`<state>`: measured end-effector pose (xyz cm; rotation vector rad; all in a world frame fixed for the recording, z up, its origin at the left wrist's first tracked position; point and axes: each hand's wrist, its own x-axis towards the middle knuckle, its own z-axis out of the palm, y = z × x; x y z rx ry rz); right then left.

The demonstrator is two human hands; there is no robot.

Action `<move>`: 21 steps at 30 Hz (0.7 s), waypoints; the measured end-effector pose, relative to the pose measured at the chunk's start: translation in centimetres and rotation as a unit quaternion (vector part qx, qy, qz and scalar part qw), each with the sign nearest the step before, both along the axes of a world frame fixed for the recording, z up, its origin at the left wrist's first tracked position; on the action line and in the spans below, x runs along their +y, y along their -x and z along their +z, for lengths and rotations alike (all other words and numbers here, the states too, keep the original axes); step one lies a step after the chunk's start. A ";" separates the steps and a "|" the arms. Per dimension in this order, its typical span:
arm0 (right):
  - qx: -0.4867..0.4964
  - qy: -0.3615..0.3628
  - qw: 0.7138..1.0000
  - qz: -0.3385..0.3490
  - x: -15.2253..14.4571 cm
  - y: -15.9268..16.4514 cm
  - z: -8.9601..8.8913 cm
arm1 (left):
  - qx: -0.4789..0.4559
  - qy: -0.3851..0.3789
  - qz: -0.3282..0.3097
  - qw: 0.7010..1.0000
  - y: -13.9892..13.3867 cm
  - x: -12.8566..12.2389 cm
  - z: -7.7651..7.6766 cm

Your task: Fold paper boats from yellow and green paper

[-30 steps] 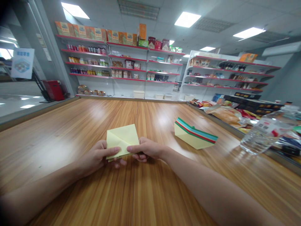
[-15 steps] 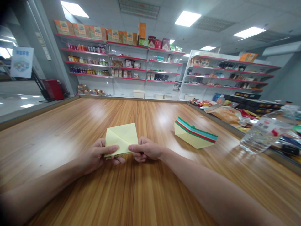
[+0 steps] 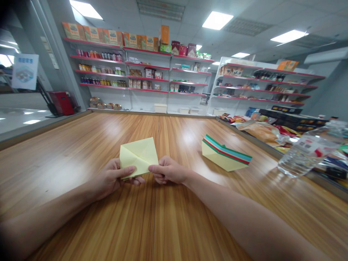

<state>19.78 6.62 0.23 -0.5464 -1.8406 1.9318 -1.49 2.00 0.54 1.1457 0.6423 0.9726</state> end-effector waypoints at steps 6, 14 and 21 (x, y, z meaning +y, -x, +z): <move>0.003 -0.038 0.996 -0.081 0.6 -0.2 -0.9 | 0.020 -0.016 0.018 1.000 -0.4 0.0 -0.2; 0.001 -0.099 0.975 -0.199 1.0 0.2 -1.1 | 0.127 -0.029 0.065 0.989 -0.7 0.1 -0.2; -0.059 -0.202 0.953 -0.219 0.3 0.4 -0.8 | 0.052 0.005 0.072 0.996 -1.1 0.0 -0.6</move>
